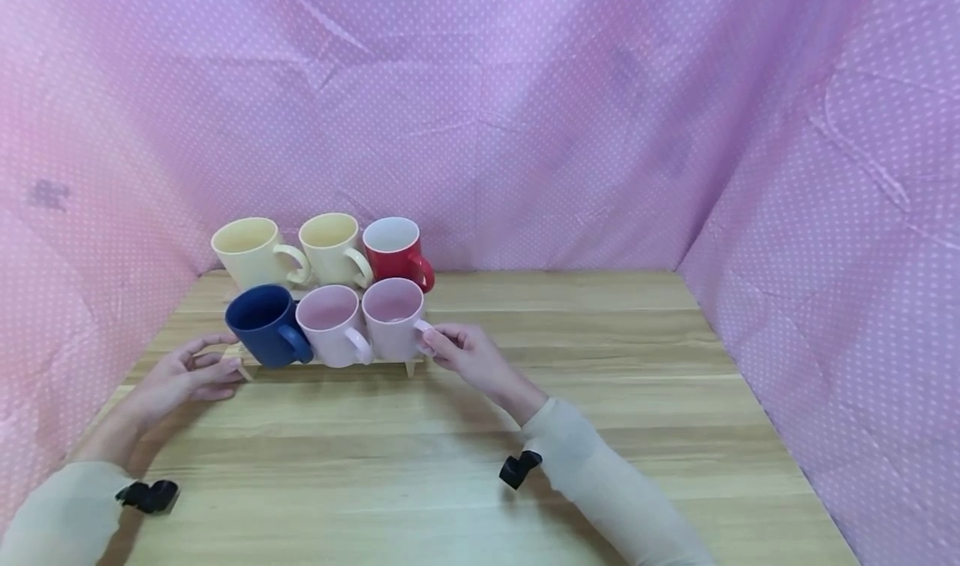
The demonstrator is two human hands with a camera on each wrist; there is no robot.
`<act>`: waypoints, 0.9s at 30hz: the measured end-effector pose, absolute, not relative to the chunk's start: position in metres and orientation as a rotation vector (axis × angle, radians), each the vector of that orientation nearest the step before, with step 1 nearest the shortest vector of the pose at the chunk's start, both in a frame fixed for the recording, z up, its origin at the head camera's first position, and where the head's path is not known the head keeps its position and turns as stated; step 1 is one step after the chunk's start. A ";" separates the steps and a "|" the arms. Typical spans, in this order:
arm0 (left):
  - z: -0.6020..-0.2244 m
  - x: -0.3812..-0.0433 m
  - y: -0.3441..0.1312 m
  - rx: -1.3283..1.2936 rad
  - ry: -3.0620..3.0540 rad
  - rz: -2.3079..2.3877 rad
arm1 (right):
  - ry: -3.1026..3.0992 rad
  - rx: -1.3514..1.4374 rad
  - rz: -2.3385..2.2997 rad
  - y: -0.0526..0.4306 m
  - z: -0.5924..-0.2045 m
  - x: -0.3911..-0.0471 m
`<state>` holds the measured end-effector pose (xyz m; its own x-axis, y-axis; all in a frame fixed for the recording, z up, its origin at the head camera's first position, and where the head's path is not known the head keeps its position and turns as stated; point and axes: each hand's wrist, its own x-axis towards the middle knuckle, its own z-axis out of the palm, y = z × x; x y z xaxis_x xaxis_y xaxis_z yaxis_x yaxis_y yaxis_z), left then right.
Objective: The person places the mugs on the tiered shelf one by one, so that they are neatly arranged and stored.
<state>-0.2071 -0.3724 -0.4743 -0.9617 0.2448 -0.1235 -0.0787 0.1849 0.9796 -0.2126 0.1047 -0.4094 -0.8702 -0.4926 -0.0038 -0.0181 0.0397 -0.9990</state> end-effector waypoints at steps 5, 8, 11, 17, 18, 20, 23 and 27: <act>-0.473 -0.207 -0.372 0.150 2.206 1.855 | 2.010 -0.531 -1.897 0.099 -0.415 -0.216; -0.473 -0.207 -0.372 0.143 2.204 1.856 | 2.019 -0.537 -1.886 0.096 -0.417 -0.216; -0.471 -0.207 -0.373 0.145 2.212 1.843 | 2.012 -0.515 -1.874 0.095 -0.419 -0.217; -0.469 -0.208 -0.373 0.139 2.241 1.829 | 1.994 -0.458 -1.855 0.095 -0.418 -0.218; -0.469 -0.207 -0.373 0.134 2.245 1.827 | 1.991 -0.455 -1.850 0.095 -0.418 -0.218; -0.469 -0.207 -0.373 0.125 2.244 1.818 | 1.986 -0.447 -1.840 0.096 -0.418 -0.218; -0.469 -0.206 -0.373 0.117 2.246 1.806 | 1.968 -0.429 -1.835 0.097 -0.418 -0.217; -0.469 -0.206 -0.373 0.121 2.252 1.800 | 1.954 -0.422 -1.841 0.098 -0.420 -0.217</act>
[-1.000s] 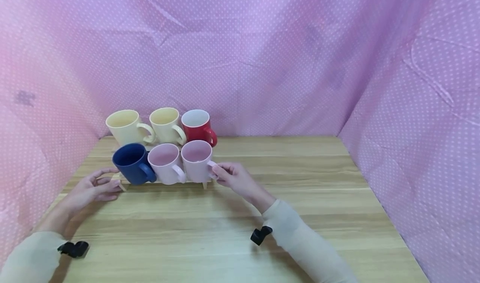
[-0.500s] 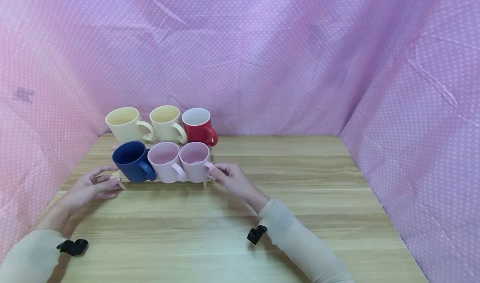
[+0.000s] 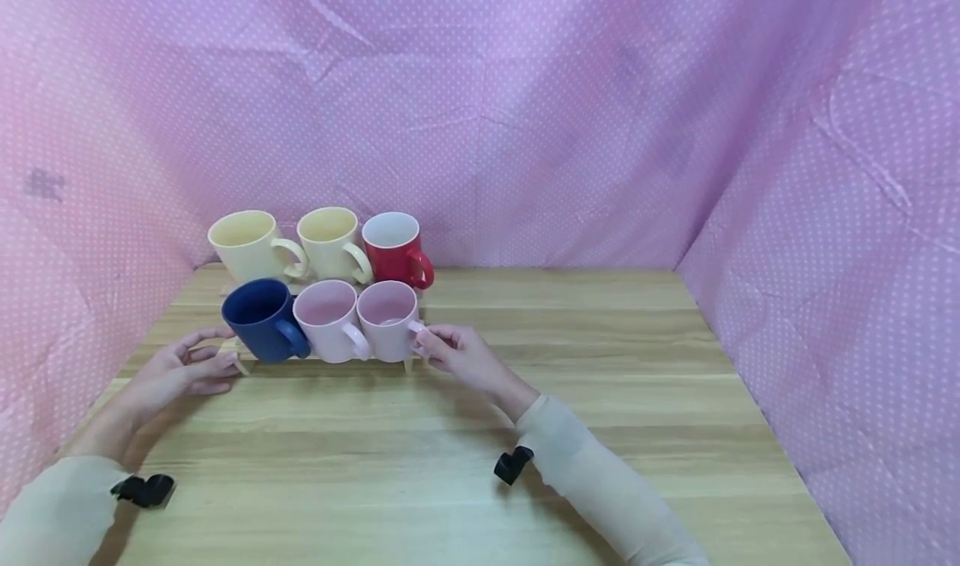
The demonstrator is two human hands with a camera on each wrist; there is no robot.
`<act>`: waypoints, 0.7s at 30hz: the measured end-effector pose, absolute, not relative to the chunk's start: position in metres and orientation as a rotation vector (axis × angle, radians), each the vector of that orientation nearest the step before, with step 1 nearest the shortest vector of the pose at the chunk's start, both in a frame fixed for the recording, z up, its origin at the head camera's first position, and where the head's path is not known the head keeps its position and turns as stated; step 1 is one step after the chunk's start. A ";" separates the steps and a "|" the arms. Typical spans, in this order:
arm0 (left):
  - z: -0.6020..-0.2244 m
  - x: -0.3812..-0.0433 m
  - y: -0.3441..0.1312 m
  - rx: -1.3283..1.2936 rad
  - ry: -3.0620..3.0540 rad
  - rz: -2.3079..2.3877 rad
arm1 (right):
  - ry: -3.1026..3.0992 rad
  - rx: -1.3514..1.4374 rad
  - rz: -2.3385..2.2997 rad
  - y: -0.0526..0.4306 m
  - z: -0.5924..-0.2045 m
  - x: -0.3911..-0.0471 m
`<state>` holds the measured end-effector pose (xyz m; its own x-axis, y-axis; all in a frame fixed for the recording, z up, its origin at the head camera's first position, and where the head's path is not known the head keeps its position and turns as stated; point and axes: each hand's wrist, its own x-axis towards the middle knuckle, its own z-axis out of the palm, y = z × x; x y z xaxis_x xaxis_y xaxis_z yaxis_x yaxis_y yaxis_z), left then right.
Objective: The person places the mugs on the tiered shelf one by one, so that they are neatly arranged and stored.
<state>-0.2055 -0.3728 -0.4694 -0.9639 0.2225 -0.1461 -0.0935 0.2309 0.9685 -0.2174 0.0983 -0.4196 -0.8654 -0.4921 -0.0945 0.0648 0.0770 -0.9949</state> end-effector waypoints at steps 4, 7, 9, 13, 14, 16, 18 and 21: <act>-0.469 -0.206 -0.372 0.116 2.255 1.798 | 1.943 -0.410 -1.848 0.099 -0.419 -0.218; -0.469 -0.207 -0.372 0.104 2.244 1.801 | 1.942 -0.407 -1.850 0.099 -0.419 -0.218; -0.469 -0.208 -0.371 0.099 2.239 1.803 | 1.942 -0.416 -1.850 0.099 -0.419 -0.219; -0.469 -0.209 -0.371 0.102 2.239 1.802 | 1.946 -0.426 -1.835 0.100 -0.419 -0.219; -0.469 -0.209 -0.371 0.105 2.238 1.802 | 1.947 -0.426 -1.833 0.100 -0.418 -0.219; -0.470 -0.210 -0.371 0.108 2.233 1.802 | 1.947 -0.423 -1.830 0.101 -0.418 -0.219; -0.471 -0.210 -0.371 0.108 2.229 1.804 | 1.943 -0.422 -1.829 0.101 -0.419 -0.219; -0.471 -0.210 -0.371 0.103 2.226 1.803 | 1.937 -0.414 -1.834 0.102 -0.420 -0.219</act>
<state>-0.2097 -0.3707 -0.4714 -0.9599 0.2257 -0.1665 -0.1161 0.2208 0.9684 -0.2192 0.1016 -0.4199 -0.8591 -0.5002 -0.1083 0.0809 0.0763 -0.9938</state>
